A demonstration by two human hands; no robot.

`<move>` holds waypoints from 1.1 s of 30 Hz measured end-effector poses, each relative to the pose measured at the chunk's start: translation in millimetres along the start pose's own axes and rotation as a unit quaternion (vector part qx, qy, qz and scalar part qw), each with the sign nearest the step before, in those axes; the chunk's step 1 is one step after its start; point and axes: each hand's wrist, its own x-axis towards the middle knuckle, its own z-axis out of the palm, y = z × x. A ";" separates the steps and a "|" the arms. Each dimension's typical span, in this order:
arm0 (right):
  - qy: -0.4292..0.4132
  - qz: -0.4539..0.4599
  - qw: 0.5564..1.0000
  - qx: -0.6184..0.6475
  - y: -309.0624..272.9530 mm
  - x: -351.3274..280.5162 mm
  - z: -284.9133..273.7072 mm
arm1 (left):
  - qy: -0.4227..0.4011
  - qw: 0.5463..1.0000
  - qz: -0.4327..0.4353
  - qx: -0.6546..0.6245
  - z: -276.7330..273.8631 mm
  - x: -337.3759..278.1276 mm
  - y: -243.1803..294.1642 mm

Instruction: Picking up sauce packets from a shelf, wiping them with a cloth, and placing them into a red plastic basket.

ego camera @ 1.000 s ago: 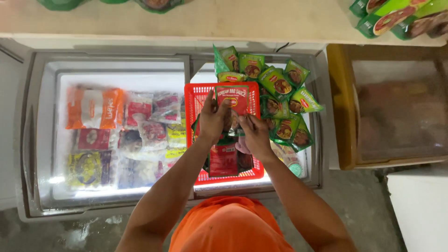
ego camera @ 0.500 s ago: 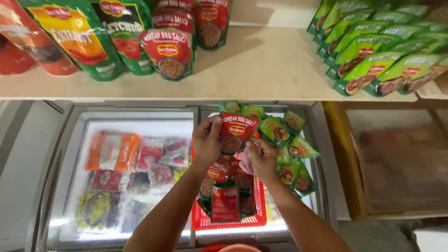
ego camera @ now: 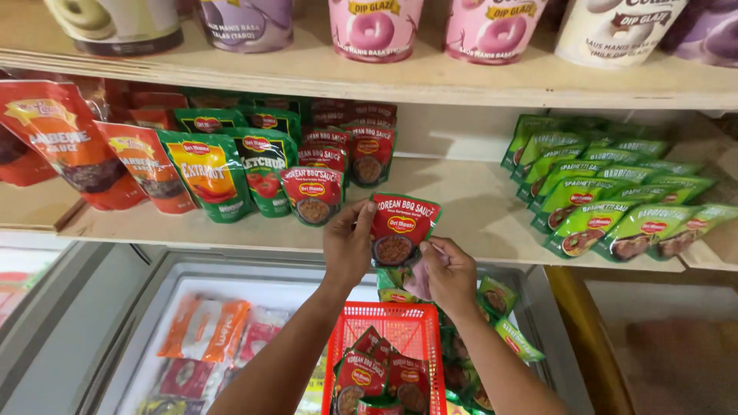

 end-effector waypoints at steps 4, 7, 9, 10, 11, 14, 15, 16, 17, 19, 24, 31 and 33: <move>0.008 -0.103 0.984 -0.144 8.0 44.5 -9.1 | 0.014 1.000 -0.013 0.004 12.2 22.3 3.3; 0.019 -0.073 0.982 -0.172 18.2 68.6 -13.1 | 0.010 0.997 0.038 0.066 15.3 31.8 -3.4; 0.023 -0.064 0.985 -0.159 21.7 77.2 -13.6 | -0.003 0.998 0.052 0.046 16.6 32.9 -5.3; 0.022 -0.069 0.985 -0.158 22.1 82.3 -10.7 | -0.004 0.997 0.057 0.045 16.4 29.2 -2.9; 0.042 -0.062 0.982 -0.172 22.2 87.6 -7.9 | -0.028 0.995 0.093 0.033 16.4 25.4 -0.5; 0.061 -0.058 0.982 -0.169 29.2 104.7 -0.7 | -0.041 0.981 0.169 0.086 11.6 14.8 -4.4; 0.060 -0.058 0.984 -0.155 33.5 108.6 0.7 | -0.026 0.967 0.205 0.149 8.8 9.4 -8.2; 0.060 -0.059 0.984 -0.154 34.8 115.3 3.8 | -0.027 0.967 0.206 0.150 5.8 4.0 -5.8; 0.071 -0.064 0.981 -0.169 36.1 121.8 6.8 | -0.035 0.950 0.211 0.227 2.8 -1.5 -3.5; 0.082 -0.071 0.978 -0.181 41.0 138.7 12.6 | -0.044 0.927 0.218 0.303 -0.3 -7.0 3.9; 0.036 -0.047 0.984 -0.168 59.8 165.2 19.2 | -0.077 0.915 0.203 0.340 -6.6 -18.0 0.2; 0.036 -0.049 0.982 -0.179 78.7 187.9 33.1 | -0.095 0.913 0.178 0.355 -6.3 -18.8 4.4; 0.043 -0.039 0.978 -0.200 80.7 191.4 35.9 | -0.092 0.916 0.171 0.350 -6.2 -18.7 2.5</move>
